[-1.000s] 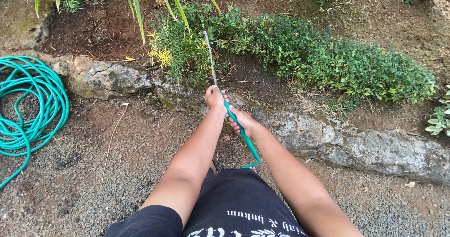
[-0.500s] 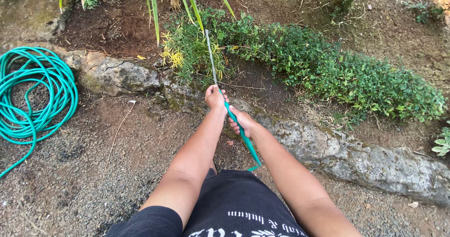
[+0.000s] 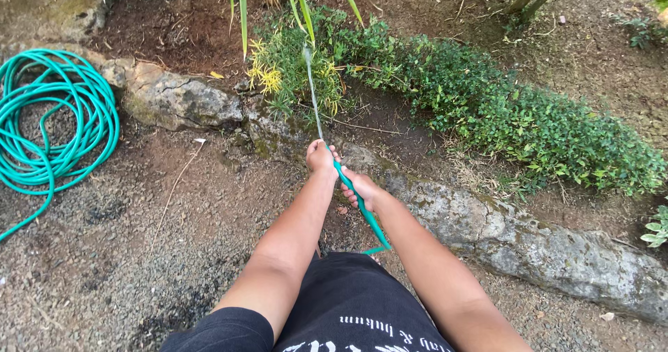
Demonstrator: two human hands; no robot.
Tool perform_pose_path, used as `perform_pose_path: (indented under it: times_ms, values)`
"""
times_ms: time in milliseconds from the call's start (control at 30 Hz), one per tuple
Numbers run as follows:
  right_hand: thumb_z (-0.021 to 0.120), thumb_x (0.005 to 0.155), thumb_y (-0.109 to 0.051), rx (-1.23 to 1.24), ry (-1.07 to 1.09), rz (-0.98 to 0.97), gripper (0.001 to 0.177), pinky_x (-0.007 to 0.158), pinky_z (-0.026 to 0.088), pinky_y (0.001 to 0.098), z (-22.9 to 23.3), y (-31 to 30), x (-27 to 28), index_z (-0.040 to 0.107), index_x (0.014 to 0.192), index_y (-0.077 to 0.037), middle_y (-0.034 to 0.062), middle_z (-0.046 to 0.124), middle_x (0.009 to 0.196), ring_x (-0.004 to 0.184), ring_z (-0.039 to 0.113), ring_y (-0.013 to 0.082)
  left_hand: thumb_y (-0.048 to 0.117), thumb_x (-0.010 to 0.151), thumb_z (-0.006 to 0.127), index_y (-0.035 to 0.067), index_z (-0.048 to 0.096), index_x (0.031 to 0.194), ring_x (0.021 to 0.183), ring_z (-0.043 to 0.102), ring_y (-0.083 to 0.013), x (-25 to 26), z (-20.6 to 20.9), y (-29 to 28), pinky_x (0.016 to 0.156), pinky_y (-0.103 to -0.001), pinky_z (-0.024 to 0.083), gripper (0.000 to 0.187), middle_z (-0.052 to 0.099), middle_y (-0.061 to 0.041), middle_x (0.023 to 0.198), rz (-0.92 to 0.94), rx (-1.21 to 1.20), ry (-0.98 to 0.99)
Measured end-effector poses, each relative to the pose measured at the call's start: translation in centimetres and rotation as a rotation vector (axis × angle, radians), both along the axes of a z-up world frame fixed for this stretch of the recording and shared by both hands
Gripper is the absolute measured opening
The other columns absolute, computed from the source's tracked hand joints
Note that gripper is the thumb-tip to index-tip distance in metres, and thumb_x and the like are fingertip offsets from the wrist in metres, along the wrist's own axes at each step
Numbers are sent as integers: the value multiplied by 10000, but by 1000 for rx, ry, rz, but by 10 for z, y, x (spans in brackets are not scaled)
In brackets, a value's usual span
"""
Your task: The person uses a garden hose to spray water on various bushes and plants in a garden bed.
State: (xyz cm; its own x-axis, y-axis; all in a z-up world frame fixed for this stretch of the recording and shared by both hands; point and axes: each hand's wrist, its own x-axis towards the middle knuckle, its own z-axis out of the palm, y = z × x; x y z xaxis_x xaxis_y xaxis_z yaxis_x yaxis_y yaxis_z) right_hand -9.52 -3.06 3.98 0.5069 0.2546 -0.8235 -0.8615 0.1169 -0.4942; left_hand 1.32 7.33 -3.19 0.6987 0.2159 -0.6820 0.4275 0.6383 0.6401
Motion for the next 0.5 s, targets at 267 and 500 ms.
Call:
perform_pose_path:
  times_ms: [267,500]
  values:
    - [436,987,-684,0,66,38,590,400,266,260,-14,8,-23,461,688,-176,-71,368,560,433,308,75,193,1040,512,144,556,1102,485,492,-147,-29,-28,13,399,-311,400,91,588,-68,706,-2,-22,90]
    - [468,984,-679,7,68,26,591,394,275,247,-14,7,-32,466,695,-164,-67,375,559,428,314,66,170,1038,517,124,562,1088,484,503,-152,-39,-39,10,399,-314,397,81,586,-64,694,-9,-2,122]
